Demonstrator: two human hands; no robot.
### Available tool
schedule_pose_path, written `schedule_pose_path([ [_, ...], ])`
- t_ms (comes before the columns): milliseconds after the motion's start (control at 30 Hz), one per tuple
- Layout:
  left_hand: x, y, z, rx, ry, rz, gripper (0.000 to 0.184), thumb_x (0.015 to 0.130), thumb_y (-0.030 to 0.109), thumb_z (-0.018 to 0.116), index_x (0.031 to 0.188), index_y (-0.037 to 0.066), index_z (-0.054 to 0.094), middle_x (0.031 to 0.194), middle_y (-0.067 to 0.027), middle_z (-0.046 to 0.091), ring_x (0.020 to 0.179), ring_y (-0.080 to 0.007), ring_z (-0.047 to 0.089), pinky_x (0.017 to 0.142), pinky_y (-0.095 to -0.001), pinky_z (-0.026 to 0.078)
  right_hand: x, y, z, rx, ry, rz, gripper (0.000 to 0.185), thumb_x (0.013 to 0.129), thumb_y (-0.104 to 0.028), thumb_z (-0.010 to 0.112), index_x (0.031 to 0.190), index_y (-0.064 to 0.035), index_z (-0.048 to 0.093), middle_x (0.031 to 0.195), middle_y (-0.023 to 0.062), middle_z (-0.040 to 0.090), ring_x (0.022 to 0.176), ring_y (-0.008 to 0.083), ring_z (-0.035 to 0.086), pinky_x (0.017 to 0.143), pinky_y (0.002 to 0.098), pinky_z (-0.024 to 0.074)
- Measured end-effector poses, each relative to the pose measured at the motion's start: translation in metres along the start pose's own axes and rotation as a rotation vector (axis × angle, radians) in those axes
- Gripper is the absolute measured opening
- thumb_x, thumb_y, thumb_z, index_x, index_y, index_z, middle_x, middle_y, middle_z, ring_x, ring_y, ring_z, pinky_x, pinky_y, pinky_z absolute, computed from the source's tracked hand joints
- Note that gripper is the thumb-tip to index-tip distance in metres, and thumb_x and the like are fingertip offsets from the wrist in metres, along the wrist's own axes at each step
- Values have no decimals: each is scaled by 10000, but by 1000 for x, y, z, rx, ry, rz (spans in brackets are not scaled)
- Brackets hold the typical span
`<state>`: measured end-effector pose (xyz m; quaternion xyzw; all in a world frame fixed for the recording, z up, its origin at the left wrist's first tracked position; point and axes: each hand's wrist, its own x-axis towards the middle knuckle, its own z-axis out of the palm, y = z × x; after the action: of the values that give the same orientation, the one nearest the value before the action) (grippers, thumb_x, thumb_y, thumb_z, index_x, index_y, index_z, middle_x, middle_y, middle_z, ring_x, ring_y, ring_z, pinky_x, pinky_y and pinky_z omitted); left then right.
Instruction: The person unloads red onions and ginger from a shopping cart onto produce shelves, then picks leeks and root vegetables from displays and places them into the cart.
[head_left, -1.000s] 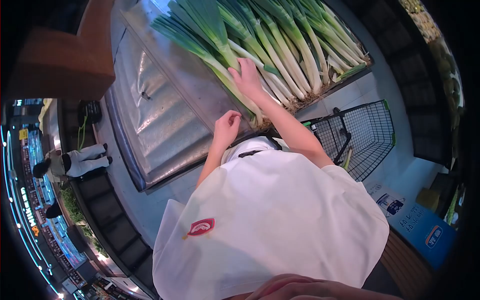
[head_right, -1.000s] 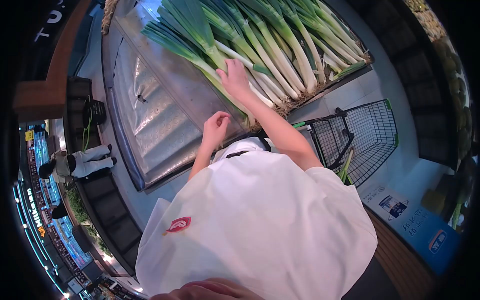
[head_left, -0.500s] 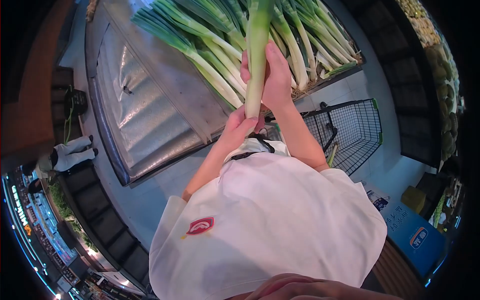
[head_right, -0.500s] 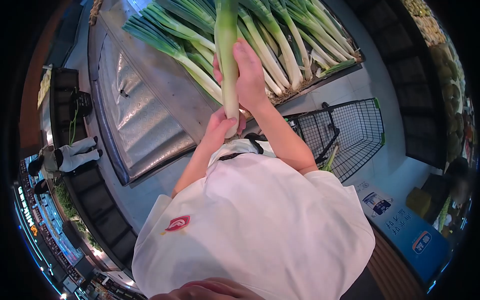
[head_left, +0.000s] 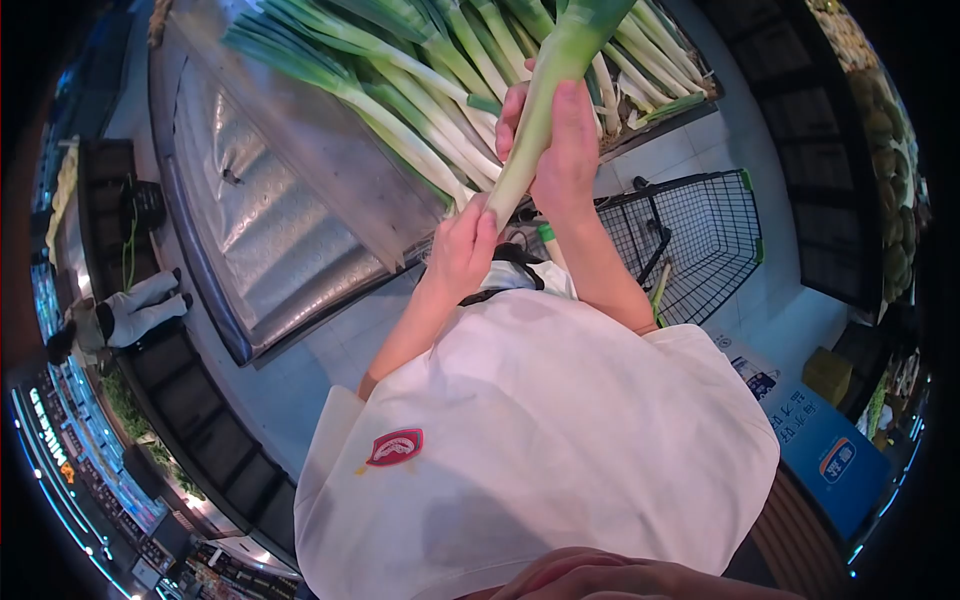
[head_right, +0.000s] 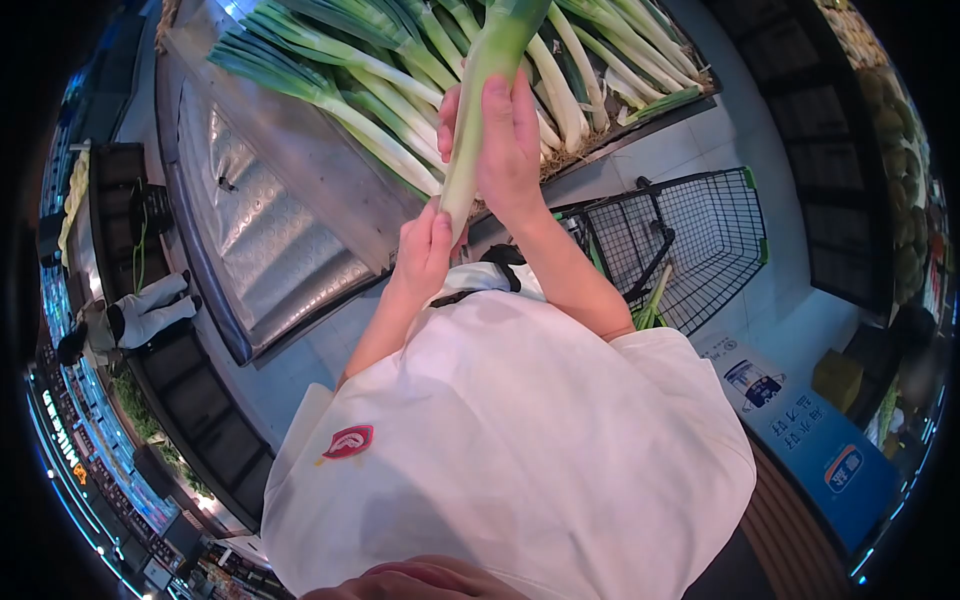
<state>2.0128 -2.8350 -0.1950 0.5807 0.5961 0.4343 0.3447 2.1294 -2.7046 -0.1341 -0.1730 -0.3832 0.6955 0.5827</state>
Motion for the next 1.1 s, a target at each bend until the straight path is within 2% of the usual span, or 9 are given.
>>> schedule_pose_path([
  [100, 1, 19, 2, 416, 27, 92, 421, 992, 315, 695, 1249, -2, 590, 773, -193, 714, 713, -403, 729, 635, -416, 558, -3, -1, 0, -2, -3, -29, 383, 1130, -359, 468, 1348, -45, 494, 922, 90, 599, 596, 159, 580, 481, 287, 470],
  [200, -2, 18, 8, 347, 52, 50, 414, 932, 265, 797, 1168, -26, 620, 727, -60, 631, 610, -188, 644, 599, -322, 511, -3, -3, -4, -75, 1, -9, 277, 1116, -285, 504, 1262, -50, 524, 833, 62, 574, 565, 149, 560, 469, 278, 467],
  [400, 10, 22, -27, -212, -665, -655, 316, 939, 232, 786, 1115, -11, 689, 799, -23, 684, 693, -169, 620, 656, -309, 501, 25, 0, -50, 699, -720, 189, 219, 1049, -280, 579, 1100, -70, 550, 686, 20, 520, 535, 158, 532, 480, 293, 457],
  [500, 2, 6, -19, 65, -223, -387, 293, 946, 219, 767, 1121, -2, 688, 810, -65, 689, 741, -183, 634, 701, -347, 514, 23, -13, -41, 219, -169, 248, 235, 999, -302, 621, 1050, -84, 550, 720, 34, 541, 570, 181, 555, 568, 334, 497],
  [533, 5, 19, -17, 286, -55, -461, 255, 955, 252, 732, 1062, 26, 687, 833, -173, 710, 819, -367, 706, 731, -435, 532, 28, -9, -34, 140, 77, 194, 243, 950, -279, 690, 1015, -66, 592, 748, 55, 587, 625, 196, 616, 609, 358, 526],
  [667, 1, -34, -12, 486, 364, -37, 261, 967, 199, 732, 1159, 29, 681, 829, -134, 674, 752, -206, 641, 730, -384, 524, 40, 10, -41, 326, 470, 185, 291, 962, -349, 687, 864, -127, 526, 697, 1, 480, 642, 163, 521, 666, 370, 486],
  [867, -14, -43, -32, -84, -67, -460, 267, 1021, 216, 680, 1207, 25, 665, 915, -46, 697, 738, -112, 614, 665, -280, 488, 30, 29, -94, 587, 373, 298, 389, 994, -431, 622, 790, -156, 439, 640, -25, 374, 573, 131, 391, 570, 306, 382],
  [967, -22, -66, -29, -437, -92, -422, 243, 1055, 215, 640, 1176, 7, 673, 940, -7, 687, 760, -58, 597, 667, -224, 465, 25, 29, -91, 549, 398, 271, 352, 1003, -383, 611, 790, -153, 450, 623, -23, 362, 547, 128, 375, 552, 294, 370],
  [1100, 11, -105, -30, -111, 453, -148, 265, 1058, 218, 621, 1194, -4, 668, 929, -68, 674, 822, -143, 647, 763, -312, 521, 17, 29, -98, 415, 356, 176, 308, 994, -263, 631, 777, -160, 437, 615, -27, 353, 525, 117, 365, 540, 300, 365],
])
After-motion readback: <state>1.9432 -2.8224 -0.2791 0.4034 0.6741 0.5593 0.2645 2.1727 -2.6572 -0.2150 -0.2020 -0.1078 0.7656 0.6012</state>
